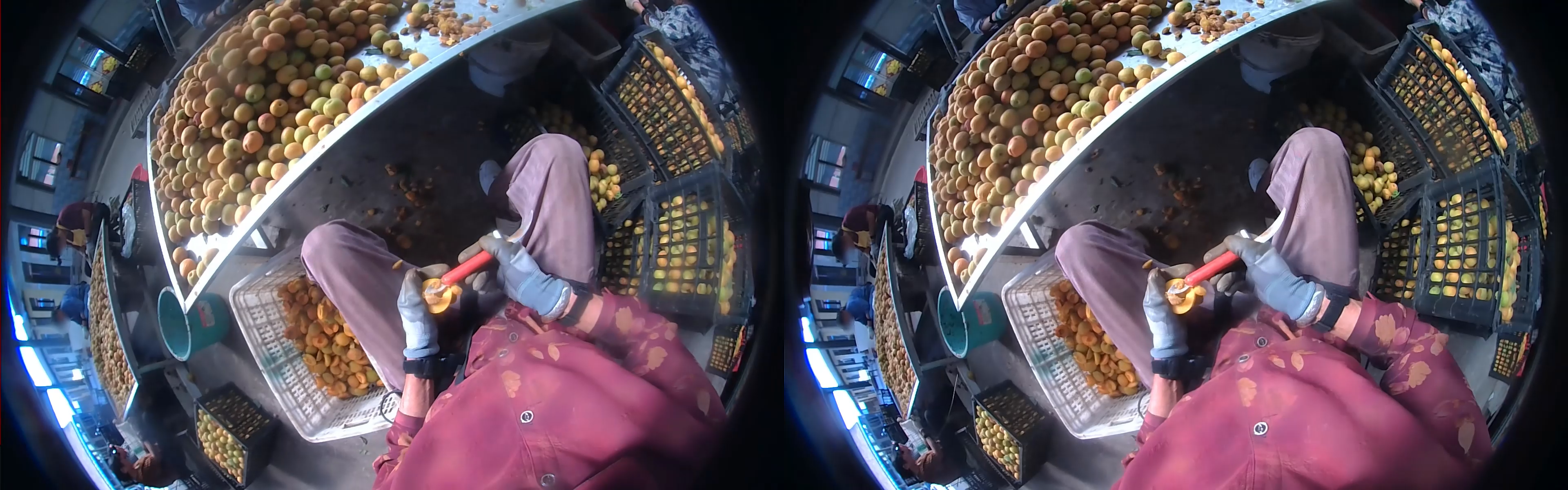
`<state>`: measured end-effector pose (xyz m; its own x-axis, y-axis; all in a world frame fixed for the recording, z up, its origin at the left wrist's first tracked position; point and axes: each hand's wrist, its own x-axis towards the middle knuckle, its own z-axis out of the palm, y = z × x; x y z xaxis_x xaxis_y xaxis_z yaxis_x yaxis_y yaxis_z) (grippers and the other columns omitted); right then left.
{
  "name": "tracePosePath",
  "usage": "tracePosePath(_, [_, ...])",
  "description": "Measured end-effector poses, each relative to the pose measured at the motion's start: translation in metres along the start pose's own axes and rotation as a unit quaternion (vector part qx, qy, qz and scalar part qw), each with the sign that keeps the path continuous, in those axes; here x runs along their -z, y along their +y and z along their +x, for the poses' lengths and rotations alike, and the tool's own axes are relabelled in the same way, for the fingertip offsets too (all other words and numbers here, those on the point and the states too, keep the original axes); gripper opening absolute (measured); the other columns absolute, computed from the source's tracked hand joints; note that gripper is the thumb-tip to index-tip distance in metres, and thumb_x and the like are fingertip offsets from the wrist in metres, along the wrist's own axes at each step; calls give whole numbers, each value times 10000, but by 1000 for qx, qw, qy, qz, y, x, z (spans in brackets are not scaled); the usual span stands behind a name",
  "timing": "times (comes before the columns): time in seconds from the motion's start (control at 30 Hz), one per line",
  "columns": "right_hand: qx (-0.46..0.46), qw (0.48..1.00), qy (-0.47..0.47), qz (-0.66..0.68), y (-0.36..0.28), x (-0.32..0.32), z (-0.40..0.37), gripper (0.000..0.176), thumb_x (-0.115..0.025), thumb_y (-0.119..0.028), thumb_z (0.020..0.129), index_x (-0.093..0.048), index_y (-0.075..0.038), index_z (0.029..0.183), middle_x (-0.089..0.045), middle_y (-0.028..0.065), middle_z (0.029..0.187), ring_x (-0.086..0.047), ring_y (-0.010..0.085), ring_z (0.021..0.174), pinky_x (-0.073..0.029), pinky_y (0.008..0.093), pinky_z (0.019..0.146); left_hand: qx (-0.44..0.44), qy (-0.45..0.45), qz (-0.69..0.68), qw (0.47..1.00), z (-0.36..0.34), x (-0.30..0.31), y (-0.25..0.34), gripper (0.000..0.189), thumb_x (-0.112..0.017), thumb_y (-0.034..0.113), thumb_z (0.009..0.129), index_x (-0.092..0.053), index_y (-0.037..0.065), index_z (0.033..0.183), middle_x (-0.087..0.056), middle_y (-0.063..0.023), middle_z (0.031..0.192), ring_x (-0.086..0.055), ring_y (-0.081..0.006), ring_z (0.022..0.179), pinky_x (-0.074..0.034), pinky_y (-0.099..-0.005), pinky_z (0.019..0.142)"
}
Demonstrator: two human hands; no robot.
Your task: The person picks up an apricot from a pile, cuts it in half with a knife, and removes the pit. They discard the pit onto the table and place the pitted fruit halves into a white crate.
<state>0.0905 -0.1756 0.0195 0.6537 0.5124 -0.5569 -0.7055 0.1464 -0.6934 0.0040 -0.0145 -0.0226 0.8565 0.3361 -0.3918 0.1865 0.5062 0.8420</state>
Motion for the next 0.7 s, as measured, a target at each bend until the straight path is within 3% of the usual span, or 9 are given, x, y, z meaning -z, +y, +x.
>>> tracePosePath(0.1, [102,988,-13,-118,-5,2,8,299,-446,-232,1002,-644,-9,997,-663,67,851,-624,120,672,-518,245,648,7,21,-14,1000,2,-1,-1,529,-340,394,1049,-633,-47,1035,-687,-109,863,-653,-149,746,-522,-259,737])
tracePosePath(0.17, [264,905,-18,-334,-11,1,14,158,-508,-79,936,-655,-25,953,-637,51,893,-629,176,840,-499,268,759,-21,32,-2,999,2,-5,2,527,-337,386,1051,-633,-50,1045,-688,-103,859,-651,-149,747,-518,-255,723])
tracePosePath(0.27, [297,890,-21,-346,-30,-10,7,146,-510,-58,911,-656,-39,916,-633,64,904,-624,203,889,-488,275,778,0,37,-4,999,4,-2,1,520,-336,377,1051,-632,-51,1049,-686,-107,857,-651,-152,750,-516,-256,725])
tracePosePath(0.4, [346,886,2,-309,-63,-17,-5,100,-533,-76,882,-610,-22,849,-629,66,813,-634,207,758,-492,273,705,-26,50,-3,998,6,-3,-1,514,-334,368,1052,-632,-51,1047,-683,-112,863,-652,-158,764,-515,-257,739])
tracePosePath(0.43, [359,838,21,-410,-67,-21,-8,91,-554,-86,861,-583,-29,796,-616,64,754,-632,233,669,-501,286,637,-28,47,12,998,6,-3,1,509,-337,364,1052,-632,-50,1048,-682,-111,874,-653,-162,771,-514,-257,746])
tracePosePath(0.47, [346,788,-16,-509,-76,-29,-19,166,-505,-98,886,-610,-10,792,-594,73,776,-627,167,677,-474,283,621,-32,42,26,998,6,-5,2,504,-339,360,1052,-632,-50,1048,-680,-110,885,-654,-166,778,-513,-256,753])
tracePosePath(0.6, [441,525,-16,-728,-21,-33,2,107,-580,-240,857,-649,-177,910,-586,43,738,-605,220,595,-459,358,518,-44,67,36,996,8,-3,-6,466,-373,349,1046,-645,-30,1052,-678,-82,941,-620,-134,826,-497,-268,785])
tracePosePath(0.67, [418,504,11,-755,4,-37,15,171,-557,-322,872,-640,-192,947,-604,45,753,-615,214,595,-460,362,510,-21,41,-108,993,14,3,-27,441,-402,352,1038,-650,-13,1055,-675,-69,959,-620,-139,838,-495,-277,804])
tracePosePath(0.7, [408,489,42,-770,9,-43,15,244,-538,-373,886,-649,-192,1007,-609,42,751,-619,214,584,-456,373,504,-11,25,-141,990,11,2,-24,402,-523,389,987,-608,9,1087,-674,-84,992,-631,-185,928,-498,-302,870])
